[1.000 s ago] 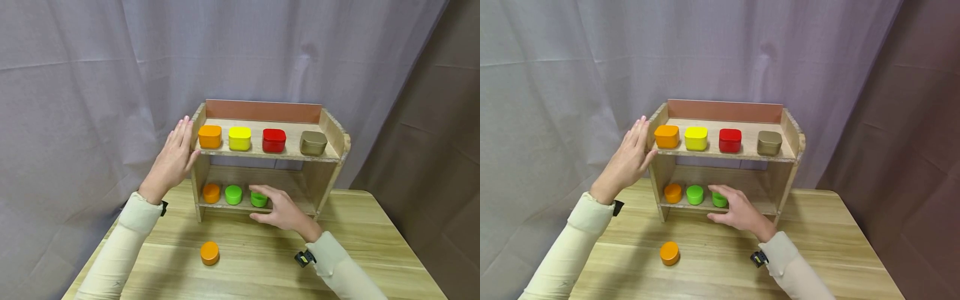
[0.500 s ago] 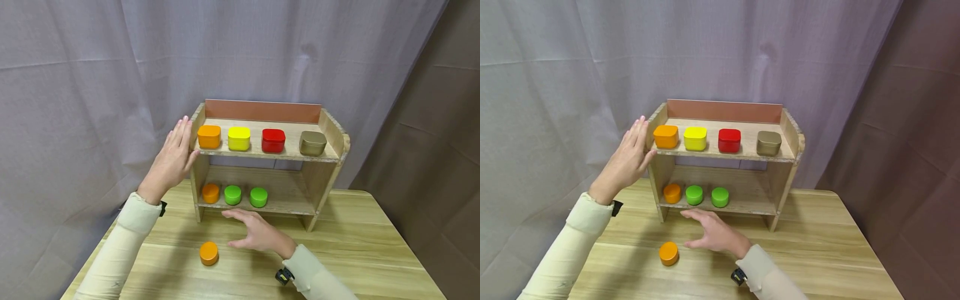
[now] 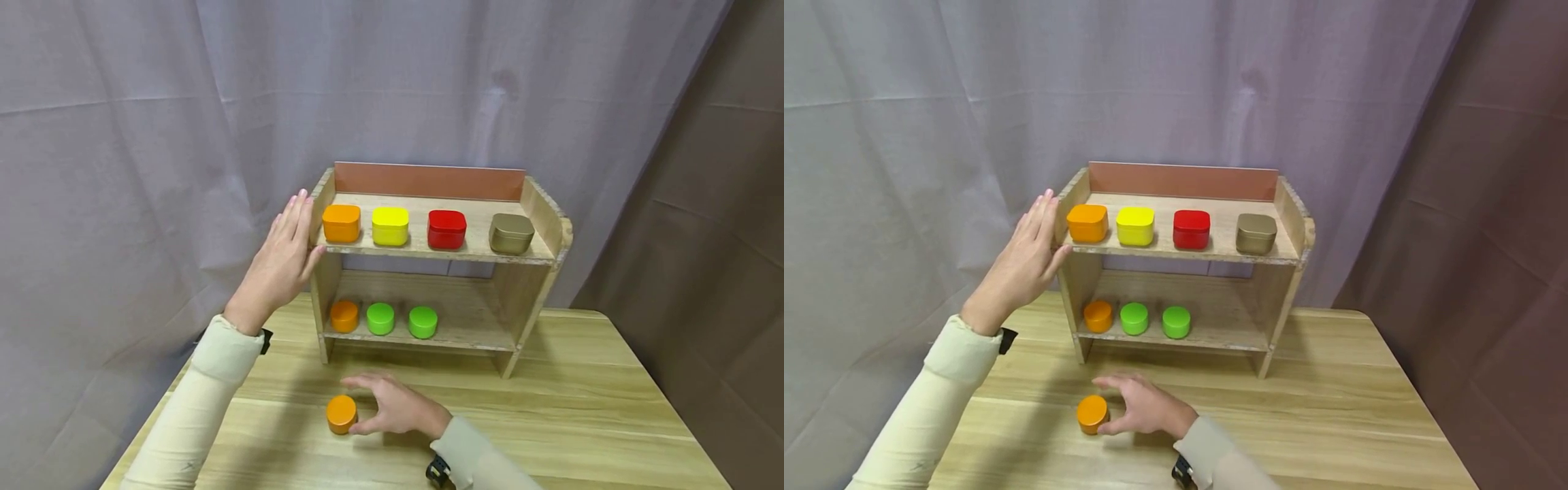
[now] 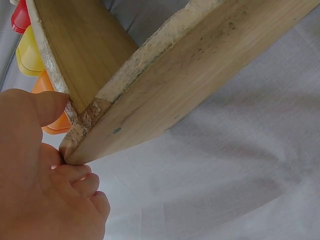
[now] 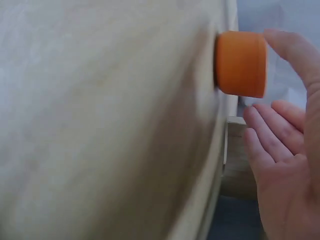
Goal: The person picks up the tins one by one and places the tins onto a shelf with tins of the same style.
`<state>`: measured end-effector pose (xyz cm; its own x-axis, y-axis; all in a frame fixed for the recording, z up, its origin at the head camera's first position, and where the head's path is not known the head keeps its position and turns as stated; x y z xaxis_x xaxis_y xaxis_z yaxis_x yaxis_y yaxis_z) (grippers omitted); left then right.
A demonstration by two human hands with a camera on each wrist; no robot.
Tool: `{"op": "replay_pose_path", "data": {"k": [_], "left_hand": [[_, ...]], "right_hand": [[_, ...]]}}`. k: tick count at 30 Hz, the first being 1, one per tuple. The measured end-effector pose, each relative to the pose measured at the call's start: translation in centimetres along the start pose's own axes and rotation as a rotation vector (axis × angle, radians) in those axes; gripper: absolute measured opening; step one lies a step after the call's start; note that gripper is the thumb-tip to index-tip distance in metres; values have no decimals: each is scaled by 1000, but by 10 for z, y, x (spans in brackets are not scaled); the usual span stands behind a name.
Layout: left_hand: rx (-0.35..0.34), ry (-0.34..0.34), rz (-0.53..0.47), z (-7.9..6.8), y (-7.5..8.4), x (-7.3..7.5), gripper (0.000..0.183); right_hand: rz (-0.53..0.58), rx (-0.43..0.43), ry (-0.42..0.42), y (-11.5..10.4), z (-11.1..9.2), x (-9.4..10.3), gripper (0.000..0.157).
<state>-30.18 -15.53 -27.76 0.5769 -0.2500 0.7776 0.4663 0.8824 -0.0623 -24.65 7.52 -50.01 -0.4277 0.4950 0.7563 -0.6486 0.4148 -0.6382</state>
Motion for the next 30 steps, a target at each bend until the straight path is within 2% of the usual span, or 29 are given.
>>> {"op": "replay_pose_path", "data": {"k": [8, 18, 30], "left_hand": [[5, 1, -1, 0, 1, 1, 81], [3, -4, -2, 0, 2, 1, 80], [2, -1, -1, 0, 1, 1, 80]], "right_hand": [[21, -23, -14, 12, 7, -16, 76], [80, -27, 4, 13, 13, -22, 61], [134, -16, -38, 7, 3, -9, 53]]}}
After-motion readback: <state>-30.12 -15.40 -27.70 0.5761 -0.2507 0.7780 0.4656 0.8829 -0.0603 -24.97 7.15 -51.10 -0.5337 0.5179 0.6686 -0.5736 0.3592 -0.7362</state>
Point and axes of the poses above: each hand's wrist, its own z-axis towards the middle knuckle, its own x-axis out of the back of the hand, y = z × x, the point moved 2 cm from there along z, towards the middle knuckle, and after that the axes turned 10 degrees about z, right-handed, at the moved point
